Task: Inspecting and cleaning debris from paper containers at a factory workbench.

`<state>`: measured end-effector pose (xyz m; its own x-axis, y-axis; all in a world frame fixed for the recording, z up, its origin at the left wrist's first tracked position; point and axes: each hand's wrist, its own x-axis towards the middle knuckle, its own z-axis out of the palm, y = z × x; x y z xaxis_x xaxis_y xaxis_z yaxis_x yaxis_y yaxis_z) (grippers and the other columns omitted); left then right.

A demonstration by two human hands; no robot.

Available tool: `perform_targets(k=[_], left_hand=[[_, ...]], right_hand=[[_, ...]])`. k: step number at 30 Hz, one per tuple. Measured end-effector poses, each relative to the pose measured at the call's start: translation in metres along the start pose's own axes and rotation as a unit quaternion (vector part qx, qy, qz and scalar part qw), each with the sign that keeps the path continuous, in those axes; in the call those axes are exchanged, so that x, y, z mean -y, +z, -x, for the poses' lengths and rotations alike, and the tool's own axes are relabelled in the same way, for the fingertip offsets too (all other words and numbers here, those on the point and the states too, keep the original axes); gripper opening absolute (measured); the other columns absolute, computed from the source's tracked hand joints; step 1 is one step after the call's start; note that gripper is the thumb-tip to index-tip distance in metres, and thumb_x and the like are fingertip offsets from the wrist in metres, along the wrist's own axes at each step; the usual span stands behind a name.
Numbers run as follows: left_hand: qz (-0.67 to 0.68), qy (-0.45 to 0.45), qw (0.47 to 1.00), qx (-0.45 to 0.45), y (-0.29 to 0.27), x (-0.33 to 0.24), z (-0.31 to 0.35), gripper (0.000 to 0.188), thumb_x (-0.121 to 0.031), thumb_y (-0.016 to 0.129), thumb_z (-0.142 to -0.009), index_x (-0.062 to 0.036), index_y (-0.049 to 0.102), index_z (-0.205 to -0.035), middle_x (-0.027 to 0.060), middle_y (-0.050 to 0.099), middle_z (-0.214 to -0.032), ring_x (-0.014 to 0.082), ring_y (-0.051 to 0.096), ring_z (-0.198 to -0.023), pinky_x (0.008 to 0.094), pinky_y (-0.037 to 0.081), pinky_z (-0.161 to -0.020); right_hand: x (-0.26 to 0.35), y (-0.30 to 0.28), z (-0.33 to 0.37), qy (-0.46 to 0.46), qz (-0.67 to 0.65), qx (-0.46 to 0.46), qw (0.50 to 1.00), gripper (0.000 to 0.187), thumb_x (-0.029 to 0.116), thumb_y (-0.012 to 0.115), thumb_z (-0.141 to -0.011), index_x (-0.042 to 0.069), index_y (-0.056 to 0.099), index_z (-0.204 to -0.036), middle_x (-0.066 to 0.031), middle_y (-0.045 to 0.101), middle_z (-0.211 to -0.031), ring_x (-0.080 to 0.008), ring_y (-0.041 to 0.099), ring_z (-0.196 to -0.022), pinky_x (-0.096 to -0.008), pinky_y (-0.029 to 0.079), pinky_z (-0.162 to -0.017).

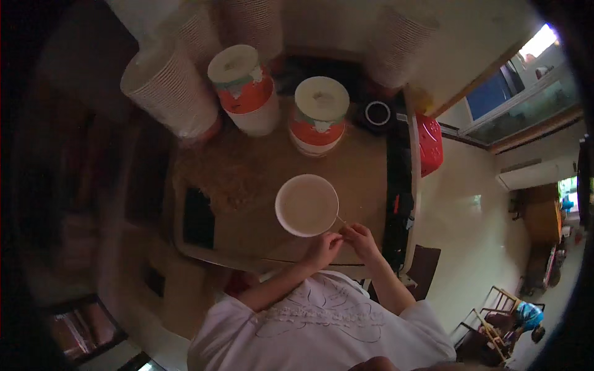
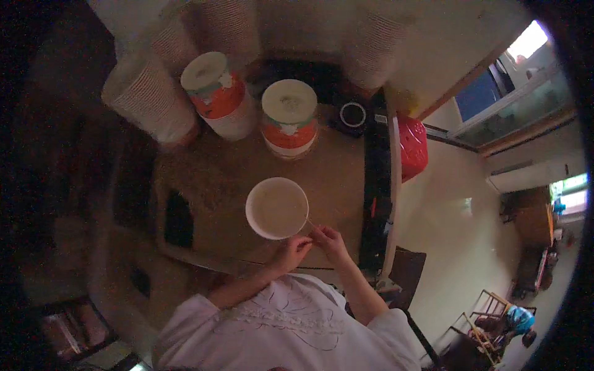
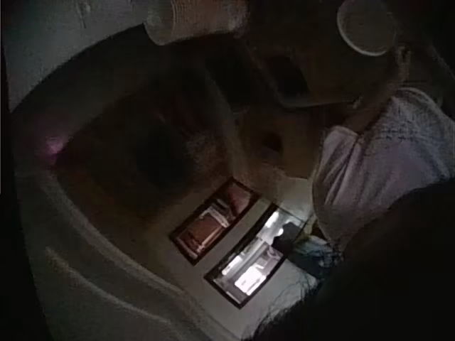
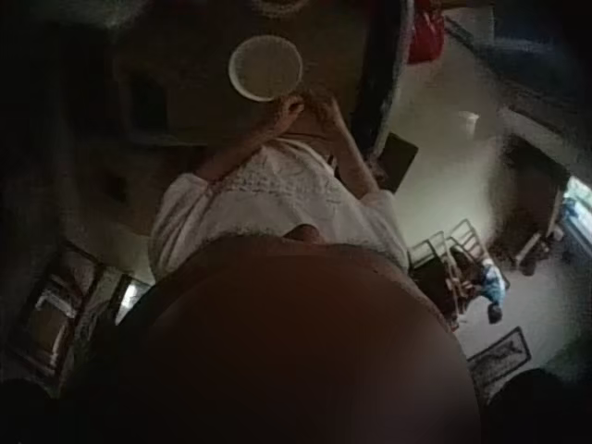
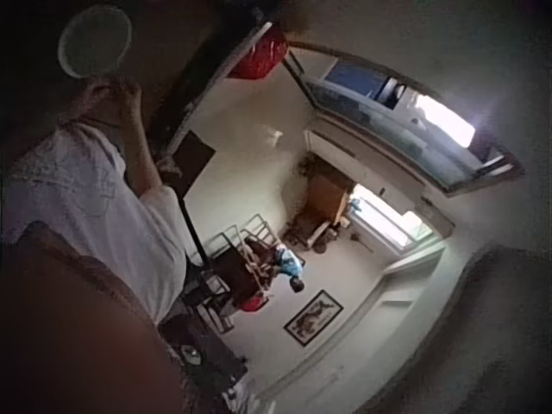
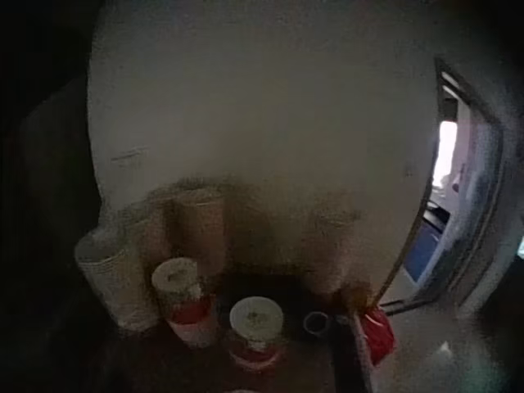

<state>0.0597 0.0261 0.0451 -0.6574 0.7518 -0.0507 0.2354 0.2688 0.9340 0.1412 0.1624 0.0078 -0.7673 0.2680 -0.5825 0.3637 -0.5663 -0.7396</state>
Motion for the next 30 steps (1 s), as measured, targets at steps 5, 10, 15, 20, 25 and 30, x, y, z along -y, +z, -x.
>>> perform_targets(k=[5,10,15,20,25,30], left_hand=[[0.235,-0.121,0.960,-0.090,0.027,0.043,0.003,0.021,-0.019,0.052,-0.084,-0.0061,0.059,-0.099,0.0023,0.061,-0.086,0.0100,0.056,-0.070,0.0241,0.044,-0.060],[0.304,-0.210,0.924,-0.096,0.013,0.065,-0.002,0.023,-0.020,0.055,-0.082,-0.0055,0.060,-0.100,-0.0004,0.060,-0.087,0.0067,0.053,-0.067,0.0191,0.041,-0.059],[0.300,-0.229,0.926,-0.002,0.003,0.057,-0.012,0.020,-0.020,0.059,-0.079,-0.0062,0.063,-0.093,-0.0023,0.060,-0.080,0.0049,0.051,-0.064,0.0187,0.040,-0.056],[0.328,-0.294,0.898,0.002,-0.001,0.056,-0.014,0.014,-0.019,0.062,-0.076,-0.0082,0.063,-0.086,-0.0022,0.060,-0.075,0.0058,0.052,-0.062,0.0193,0.039,-0.054],[0.346,-0.302,0.888,0.003,-0.006,0.051,-0.013,0.012,-0.017,0.062,-0.076,-0.0061,0.064,-0.082,0.0010,0.062,-0.076,0.0078,0.055,-0.065,0.0197,0.042,-0.057],[0.364,-0.351,0.863,-0.009,-0.008,0.047,-0.017,0.013,-0.018,0.063,-0.075,-0.0066,0.063,-0.081,0.0006,0.062,-0.076,0.0087,0.056,-0.066,0.0210,0.043,-0.055]], right_hand=[[-0.011,0.004,-0.009,-0.071,0.024,-0.028,0.997,0.017,0.020,0.054,-0.084,0.003,0.055,-0.085,-0.0033,0.056,-0.078,-0.0106,0.054,-0.072,-0.0240,0.045,-0.065],[-0.040,-0.002,-0.018,-0.090,0.125,0.024,0.988,0.016,0.020,0.054,-0.084,0.004,0.054,-0.084,0.0003,0.053,-0.070,-0.0070,0.049,-0.062,-0.0216,0.041,-0.056],[-0.016,0.037,0.000,-0.081,0.046,0.035,0.995,0.016,0.021,0.053,-0.084,0.005,0.054,-0.086,0.0019,0.052,-0.068,-0.0062,0.047,-0.061,-0.0204,0.039,-0.053],[-0.026,0.034,-0.003,-0.094,0.148,0.027,0.984,0.016,0.014,0.048,-0.087,0.000,0.052,-0.094,-0.0057,0.060,-0.085,-0.0112,0.055,-0.077,-0.0245,0.043,-0.067],[-0.022,0.041,0.003,-0.106,0.159,0.000,0.982,0.016,0.014,0.050,-0.086,0.000,0.053,-0.093,-0.0050,0.060,-0.084,-0.0104,0.054,-0.077,-0.0245,0.043,-0.069],[-0.024,0.040,0.002,-0.125,0.185,-0.007,0.975,0.016,0.013,0.051,-0.084,0.000,0.054,-0.095,-0.0038,0.060,-0.083,-0.0090,0.052,-0.075,-0.0246,0.043,-0.069]])
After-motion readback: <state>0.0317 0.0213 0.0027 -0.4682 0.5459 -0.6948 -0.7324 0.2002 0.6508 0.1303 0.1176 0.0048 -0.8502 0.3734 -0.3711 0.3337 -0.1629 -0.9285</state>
